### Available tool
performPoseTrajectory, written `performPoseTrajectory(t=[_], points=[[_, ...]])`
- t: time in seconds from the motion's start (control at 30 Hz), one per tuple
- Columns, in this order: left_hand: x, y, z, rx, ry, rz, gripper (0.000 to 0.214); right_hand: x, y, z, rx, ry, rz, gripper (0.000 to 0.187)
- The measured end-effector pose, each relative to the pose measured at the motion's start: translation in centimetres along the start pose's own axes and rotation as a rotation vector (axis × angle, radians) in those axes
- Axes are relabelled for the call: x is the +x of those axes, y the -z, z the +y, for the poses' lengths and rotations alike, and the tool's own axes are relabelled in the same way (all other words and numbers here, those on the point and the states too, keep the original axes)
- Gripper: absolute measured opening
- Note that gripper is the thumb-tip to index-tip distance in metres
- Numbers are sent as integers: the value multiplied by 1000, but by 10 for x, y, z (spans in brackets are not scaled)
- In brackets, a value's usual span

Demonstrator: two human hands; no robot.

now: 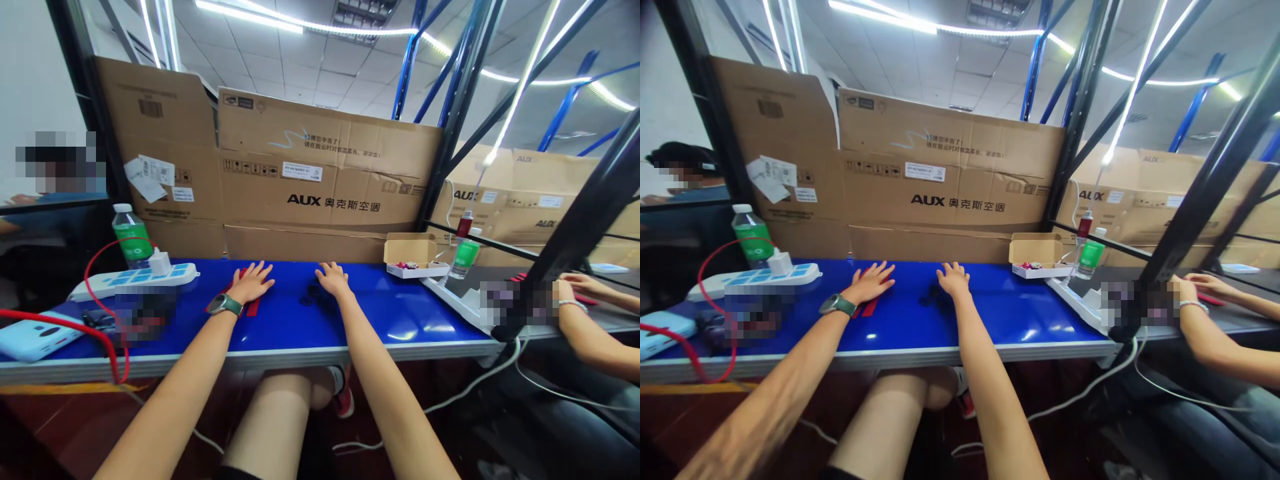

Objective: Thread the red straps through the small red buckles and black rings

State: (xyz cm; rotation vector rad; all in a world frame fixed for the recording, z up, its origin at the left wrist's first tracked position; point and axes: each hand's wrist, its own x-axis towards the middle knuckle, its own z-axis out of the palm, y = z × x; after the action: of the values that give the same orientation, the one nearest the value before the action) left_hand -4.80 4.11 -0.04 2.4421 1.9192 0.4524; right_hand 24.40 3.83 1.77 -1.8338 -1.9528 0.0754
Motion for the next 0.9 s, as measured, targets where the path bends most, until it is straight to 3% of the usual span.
performPoseTrajectory(t=[0.1, 0.2, 0.3, 0.43, 0.63, 0.77, 0.9], points=[[0, -2, 29, -67, -334, 40, 61, 0, -2, 3, 31, 157, -56, 54], [1, -12, 47, -84, -441, -71, 62, -1, -7, 0, 40, 369, -127, 53], [3, -22, 50, -103, -411, -159, 65, -3, -13, -7, 2, 422, -269, 55], [5, -27, 44, -148, -414, -143, 66, -5, -17, -12, -42, 383, -397, 58], [6, -23, 44, -185, -455, -72, 62, -2, -20, -8, -30, 392, -365, 58], [5, -12, 41, -192, -492, 10, 44, 3, -23, -5, -9, 417, -315, 55], [3, -1, 30, -26, -240, 187, 34, 0, -18, -6, 17, 404, -258, 49]])
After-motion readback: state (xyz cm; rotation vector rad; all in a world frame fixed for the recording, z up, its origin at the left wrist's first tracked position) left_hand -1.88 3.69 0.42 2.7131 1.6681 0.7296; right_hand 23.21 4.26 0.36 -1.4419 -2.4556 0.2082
